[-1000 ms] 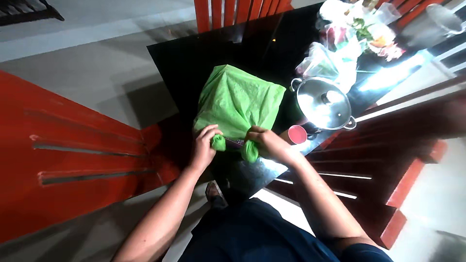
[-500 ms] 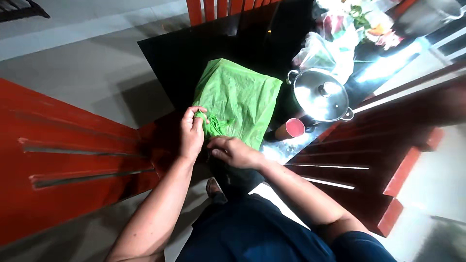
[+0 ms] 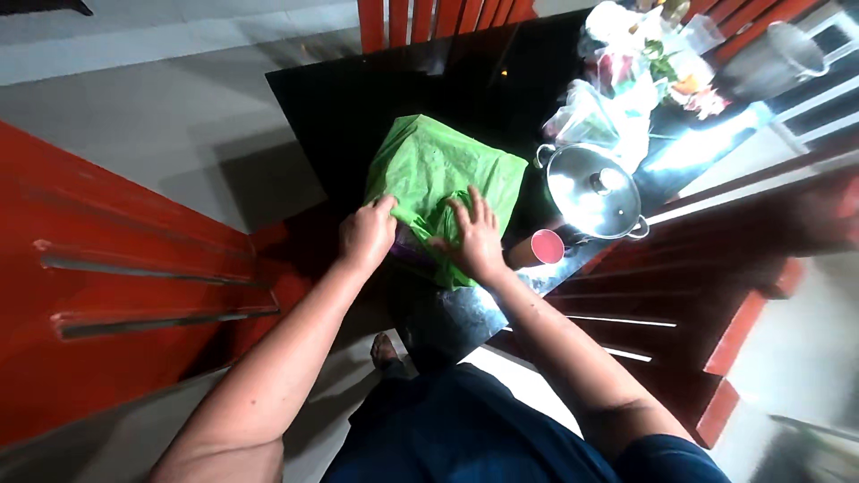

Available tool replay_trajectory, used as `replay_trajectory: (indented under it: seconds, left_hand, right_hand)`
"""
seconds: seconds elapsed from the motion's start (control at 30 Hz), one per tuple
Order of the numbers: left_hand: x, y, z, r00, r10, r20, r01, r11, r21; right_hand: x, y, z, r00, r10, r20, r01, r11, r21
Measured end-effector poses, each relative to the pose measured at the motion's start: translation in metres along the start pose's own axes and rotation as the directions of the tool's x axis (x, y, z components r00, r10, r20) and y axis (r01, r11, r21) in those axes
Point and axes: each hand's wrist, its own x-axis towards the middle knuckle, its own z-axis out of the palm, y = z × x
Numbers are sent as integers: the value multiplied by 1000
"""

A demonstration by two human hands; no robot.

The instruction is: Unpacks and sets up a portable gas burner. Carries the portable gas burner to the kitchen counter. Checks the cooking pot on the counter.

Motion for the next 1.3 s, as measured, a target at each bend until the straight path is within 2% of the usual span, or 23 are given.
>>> replay_trajectory:
  seconds: [0.07,0.1,0.2,0.3,0.4,0.67,0.87,0.97,1.03,1.07,1.13,1.2,1.23,1.27,1.3]
  left_hand:
    - [9,6,-4,974,77,-214,-117,977,-177]
    - [14,9,-7,951,98,-294,-168,960,-223]
    - [26,20,-19,890,140,-433,-271,928,-257]
    - [33,37,-29,870,178,-460,-331,903,-276]
    - [41,52,-39,855,232,-464,-395,871,-292]
    - [58,71,-51,805,372,-461,-525,809,-263]
    - [84,73,-81,813,381,-441,-512,827,-230]
    - [86,78,-84,806,367,-465,-517,819,-250]
    - [82,78,-80,801,373,-468,-532,802,-271]
    - [78,77,-77,803,383,-456,-541,790,-288]
    - [65,72,-71,812,431,-393,-558,769,-311]
    - [51,65,-61,819,474,-323,-562,776,-287]
    - [46,61,-55,821,488,-296,-561,785,-263]
    - [42,57,-49,826,492,-275,-554,799,-234]
    - [39,52,-44,833,485,-265,-542,813,-215]
  right_hand:
    - [-5,-4,13,995,-9,99,12,999,-30]
    - [-4,-1,14,996,-19,89,22,999,-32]
    - [9,4,-17,995,24,-92,-25,1000,-15]
    - [23,3,-51,960,162,-227,-160,987,28]
    - [31,7,-72,934,230,-274,-217,973,77]
    - [42,30,-94,908,314,-275,-292,949,121]
    - [85,28,-119,919,304,-252,-274,950,147]
    - [89,30,-119,924,278,-264,-222,949,223]
    - [74,26,-114,936,239,-259,-164,946,280]
    - [61,22,-109,937,195,-291,-105,949,296]
    - [27,14,-90,917,45,-397,109,928,357]
    - [-3,9,-63,905,-114,-410,307,842,443]
    - [-12,10,-47,912,-175,-372,351,801,484]
    - [-19,15,-30,934,-202,-294,331,797,505]
    - [-26,22,-17,968,-173,-180,241,839,487]
